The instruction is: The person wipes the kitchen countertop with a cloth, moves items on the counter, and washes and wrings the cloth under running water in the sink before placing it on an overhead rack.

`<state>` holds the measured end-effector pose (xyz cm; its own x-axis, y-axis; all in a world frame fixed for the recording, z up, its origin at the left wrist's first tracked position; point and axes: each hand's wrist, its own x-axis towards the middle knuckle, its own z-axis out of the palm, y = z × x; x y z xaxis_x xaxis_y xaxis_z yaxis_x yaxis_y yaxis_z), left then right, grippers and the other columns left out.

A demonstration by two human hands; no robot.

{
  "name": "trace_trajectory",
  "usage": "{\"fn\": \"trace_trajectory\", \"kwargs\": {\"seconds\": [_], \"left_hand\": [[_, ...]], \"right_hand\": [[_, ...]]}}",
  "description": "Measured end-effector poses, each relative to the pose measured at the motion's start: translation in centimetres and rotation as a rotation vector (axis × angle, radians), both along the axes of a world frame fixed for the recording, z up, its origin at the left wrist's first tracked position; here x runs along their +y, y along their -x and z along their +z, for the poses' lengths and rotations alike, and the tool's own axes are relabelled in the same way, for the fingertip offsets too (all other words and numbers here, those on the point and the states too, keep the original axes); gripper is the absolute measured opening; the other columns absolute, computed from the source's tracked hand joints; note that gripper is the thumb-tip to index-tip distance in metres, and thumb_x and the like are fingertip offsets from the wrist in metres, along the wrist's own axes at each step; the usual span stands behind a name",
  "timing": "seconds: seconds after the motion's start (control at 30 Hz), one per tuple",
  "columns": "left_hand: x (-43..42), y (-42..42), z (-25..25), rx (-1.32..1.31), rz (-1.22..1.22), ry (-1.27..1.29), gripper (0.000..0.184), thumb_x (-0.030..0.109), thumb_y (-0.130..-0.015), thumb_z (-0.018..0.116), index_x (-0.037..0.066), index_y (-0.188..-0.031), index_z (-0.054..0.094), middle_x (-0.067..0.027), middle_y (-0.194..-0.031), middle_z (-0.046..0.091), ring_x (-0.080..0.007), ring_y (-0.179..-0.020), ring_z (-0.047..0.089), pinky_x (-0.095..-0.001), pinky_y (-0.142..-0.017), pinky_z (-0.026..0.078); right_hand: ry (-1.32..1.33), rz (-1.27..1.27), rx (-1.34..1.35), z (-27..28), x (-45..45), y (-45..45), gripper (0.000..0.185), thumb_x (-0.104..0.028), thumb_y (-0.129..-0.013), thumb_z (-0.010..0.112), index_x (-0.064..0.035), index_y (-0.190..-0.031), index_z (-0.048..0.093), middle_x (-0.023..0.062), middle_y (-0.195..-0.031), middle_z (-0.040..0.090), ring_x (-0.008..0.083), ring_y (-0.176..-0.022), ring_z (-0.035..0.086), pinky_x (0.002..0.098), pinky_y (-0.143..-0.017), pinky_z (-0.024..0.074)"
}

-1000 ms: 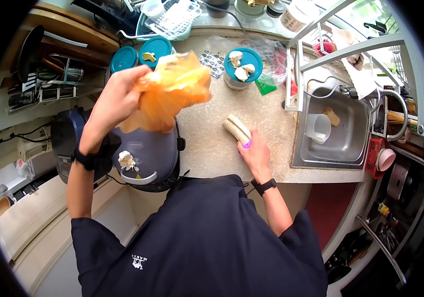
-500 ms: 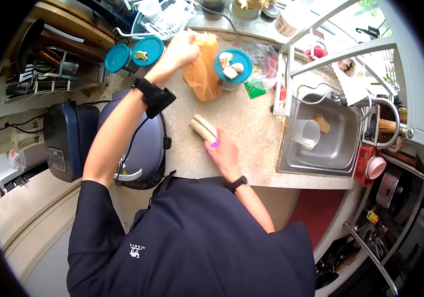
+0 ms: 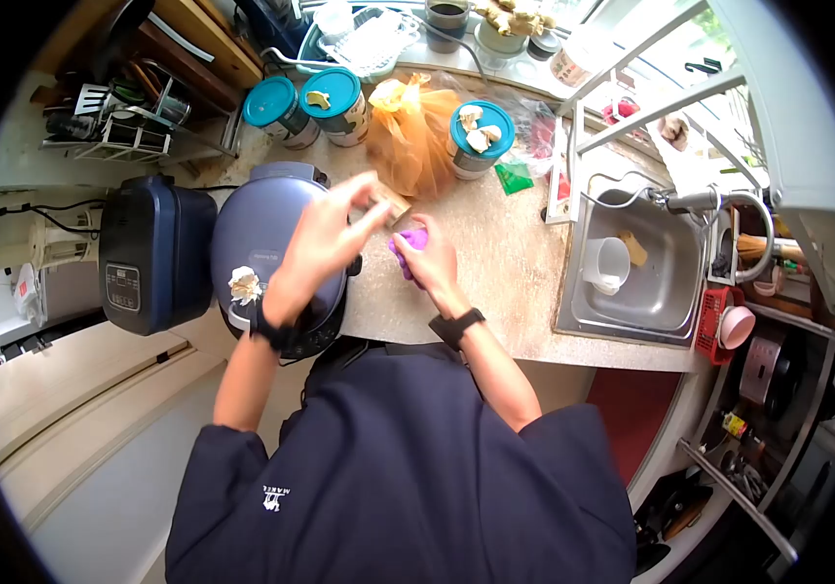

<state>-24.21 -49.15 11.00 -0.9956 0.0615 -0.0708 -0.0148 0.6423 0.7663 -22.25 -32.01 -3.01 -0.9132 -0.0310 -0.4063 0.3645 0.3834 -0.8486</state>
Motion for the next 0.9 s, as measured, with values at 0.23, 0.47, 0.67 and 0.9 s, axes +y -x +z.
{"fn": "trace_trajectory", "kwargs": {"seconds": [0.23, 0.47, 0.67, 0.9], "left_hand": [[0.7, -11.6, -1.4, -0.144, -0.384, 0.059, 0.052, 0.043, -0.084, 0.079, 0.003, -0.117, 0.07, -0.0202, -0.101, 0.072, -0.0389, -0.092, 0.07, -0.0448, -0.078, 0.056], [4.0, -17.2, -4.4, -0.156, -0.524, -0.021, 0.028, 0.028, -0.086, 0.08, 0.002, -0.092, 0.07, -0.0157, -0.081, 0.071, -0.0302, -0.075, 0.072, -0.0393, -0.068, 0.056], [11.0, -22.0, -5.3, -0.018, -0.716, -0.299, 0.014, 0.009, -0.093, 0.07, 0.001, -0.103, 0.065, -0.0121, -0.077, 0.066, -0.0221, -0.069, 0.066, -0.0347, -0.066, 0.052], [21.9, -27.6, -6.8, -0.149, -0.733, -0.471, 0.012, 0.002, -0.099, 0.059, 0.0, -0.11, 0.061, -0.0033, -0.08, 0.06, -0.0109, -0.074, 0.061, -0.026, -0.068, 0.049]], "right_hand": [[0.403, 0.055, -0.136, 2.5, 4.3, -8.8, 0.022, -0.022, -0.094, 0.074, -0.0019, -0.105, 0.075, 0.0055, -0.09, 0.075, 0.0097, -0.081, 0.068, 0.0268, -0.074, 0.0561], [0.571, -0.322, -0.076, 5.0, 6.7, -19.7, 0.02, -0.018, -0.098, 0.066, 0.0002, -0.104, 0.071, 0.0081, -0.099, 0.075, 0.0129, -0.089, 0.07, 0.0276, -0.084, 0.0558], [0.032, -0.525, 0.235, 6.7, 12.1, -27.1, 0.023, -0.022, -0.09, 0.071, 0.0008, -0.089, 0.073, 0.009, -0.078, 0.073, 0.0139, -0.072, 0.068, 0.0314, -0.067, 0.0529], [-0.401, -0.627, 0.396, 10.9, 21.8, -34.0, 0.024, -0.024, -0.089, 0.072, -0.0014, -0.082, 0.068, 0.0186, -0.078, 0.069, 0.0369, -0.072, 0.068, 0.0418, -0.065, 0.0529]]}}
